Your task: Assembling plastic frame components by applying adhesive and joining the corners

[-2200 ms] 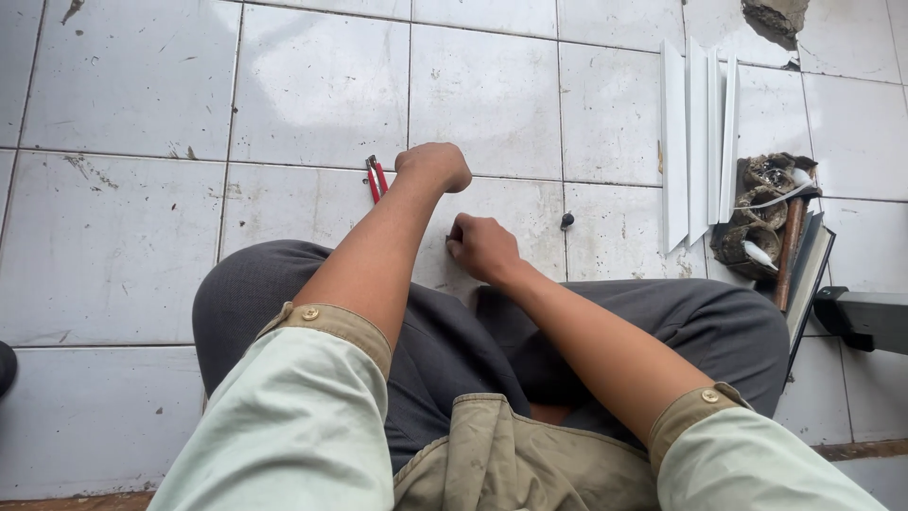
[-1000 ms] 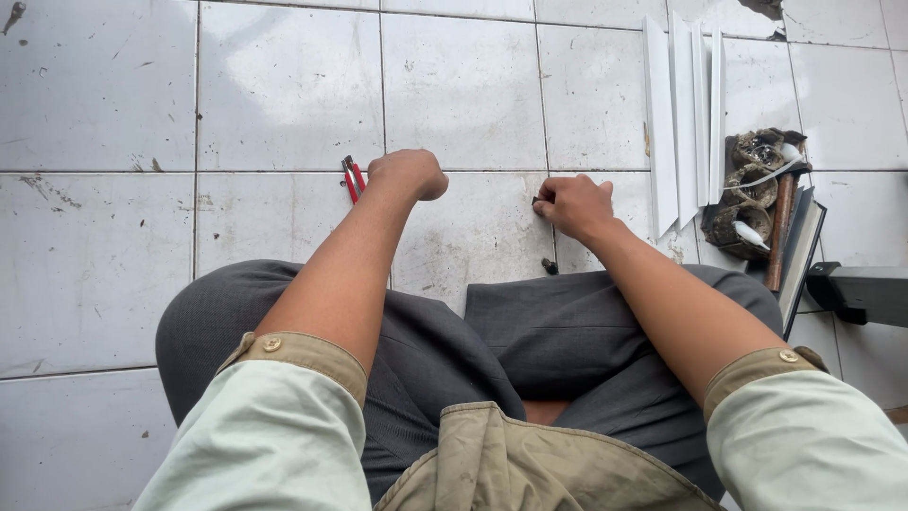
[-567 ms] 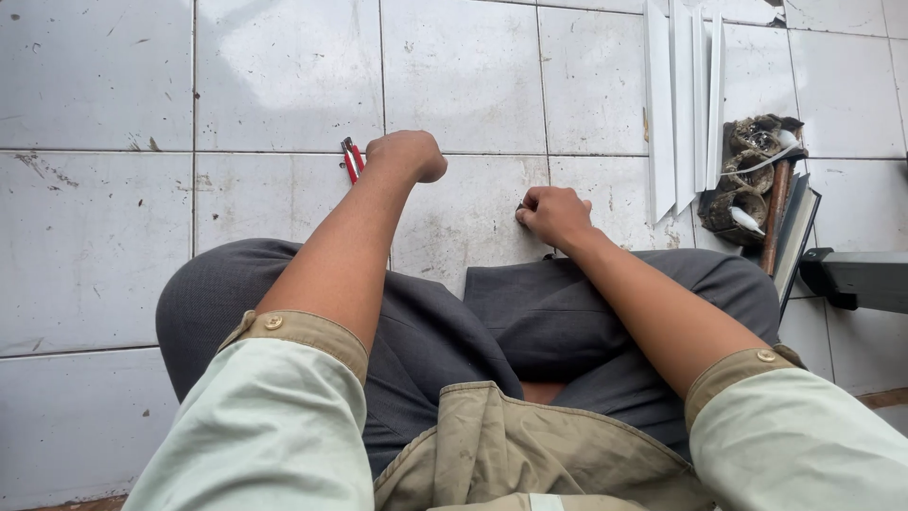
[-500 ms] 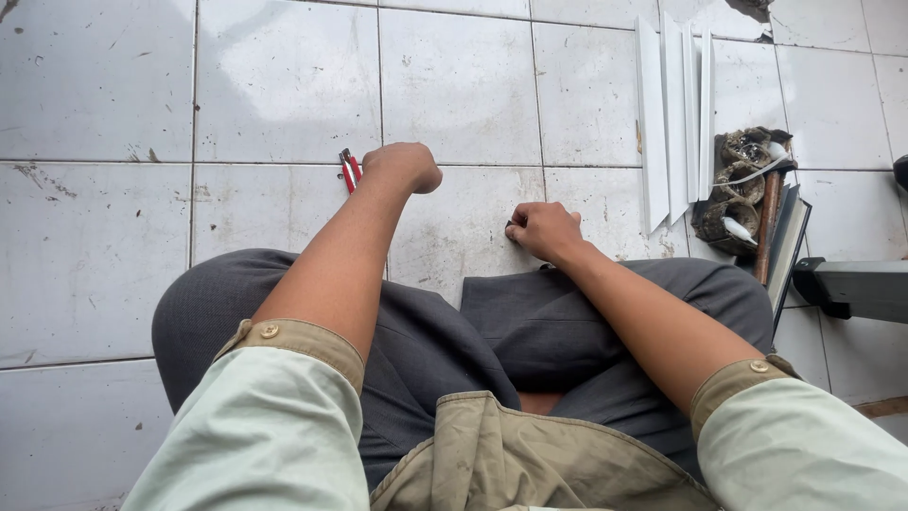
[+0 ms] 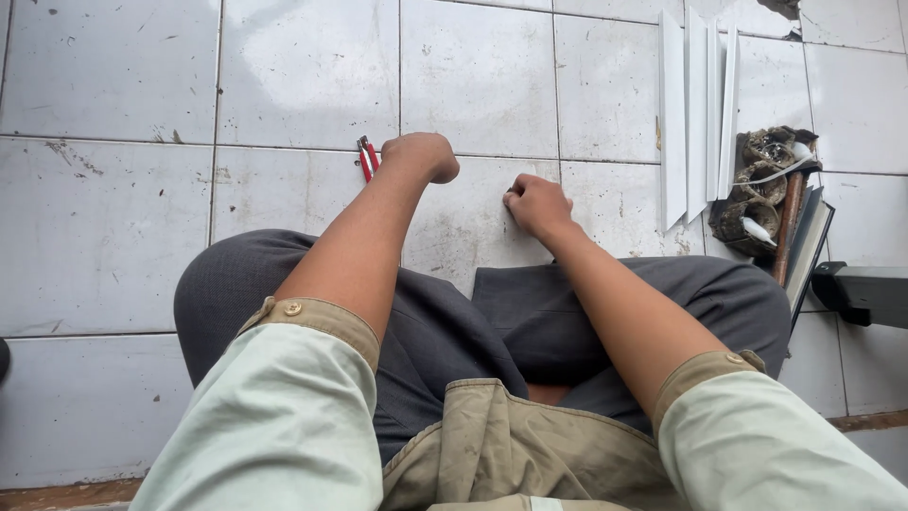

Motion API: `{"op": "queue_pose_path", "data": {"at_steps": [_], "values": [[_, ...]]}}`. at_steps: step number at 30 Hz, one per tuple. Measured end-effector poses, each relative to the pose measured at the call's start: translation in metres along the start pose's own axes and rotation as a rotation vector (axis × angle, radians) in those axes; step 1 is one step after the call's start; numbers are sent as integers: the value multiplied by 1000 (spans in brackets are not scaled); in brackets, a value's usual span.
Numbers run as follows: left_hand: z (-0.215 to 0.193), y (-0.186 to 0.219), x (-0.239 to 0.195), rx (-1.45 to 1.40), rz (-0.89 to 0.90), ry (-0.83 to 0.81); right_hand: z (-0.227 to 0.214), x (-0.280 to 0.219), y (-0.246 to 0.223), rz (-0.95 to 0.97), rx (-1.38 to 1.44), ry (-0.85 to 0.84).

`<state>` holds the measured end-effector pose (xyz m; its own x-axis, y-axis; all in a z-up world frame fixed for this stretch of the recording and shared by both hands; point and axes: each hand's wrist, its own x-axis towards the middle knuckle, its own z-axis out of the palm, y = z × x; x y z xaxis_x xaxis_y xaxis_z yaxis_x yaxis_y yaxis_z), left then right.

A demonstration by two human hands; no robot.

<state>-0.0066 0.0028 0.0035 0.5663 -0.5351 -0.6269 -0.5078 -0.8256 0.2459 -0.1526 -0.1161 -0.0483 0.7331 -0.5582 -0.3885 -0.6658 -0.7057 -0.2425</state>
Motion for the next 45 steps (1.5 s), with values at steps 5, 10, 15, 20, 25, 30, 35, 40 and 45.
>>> {"op": "queue_pose_path", "data": {"at_steps": [5, 10, 15, 20, 25, 30, 35, 40, 45], "values": [[-2, 3, -2, 12, -31, -77, -17, -41, -47, -92, -8, -341], [-6, 4, -7, 4, -20, -52, -65, -46, -13, 362, 564, -742], [-7, 1, -3, 25, -29, -33, -50, -29, 27, 419, 606, -609], [-8, 3, -7, 10, -12, -24, -41, 19, 73, 276, 509, -105], [-9, 2, -4, 9, -34, -45, -38, 10, 46, 97, 21, 81], [-9, 5, -4, 18, -35, -59, 12, -19, -17, -329, -339, 109], [-7, 0, -2, -3, -25, -46, 5, 1, -28, -516, -361, 190], [-8, 5, 0, -15, -27, -45, 33, 12, -49, -355, -341, 281], [-5, 7, -3, -20, -19, -62, 41, -44, -97, -571, -296, 103]]}}
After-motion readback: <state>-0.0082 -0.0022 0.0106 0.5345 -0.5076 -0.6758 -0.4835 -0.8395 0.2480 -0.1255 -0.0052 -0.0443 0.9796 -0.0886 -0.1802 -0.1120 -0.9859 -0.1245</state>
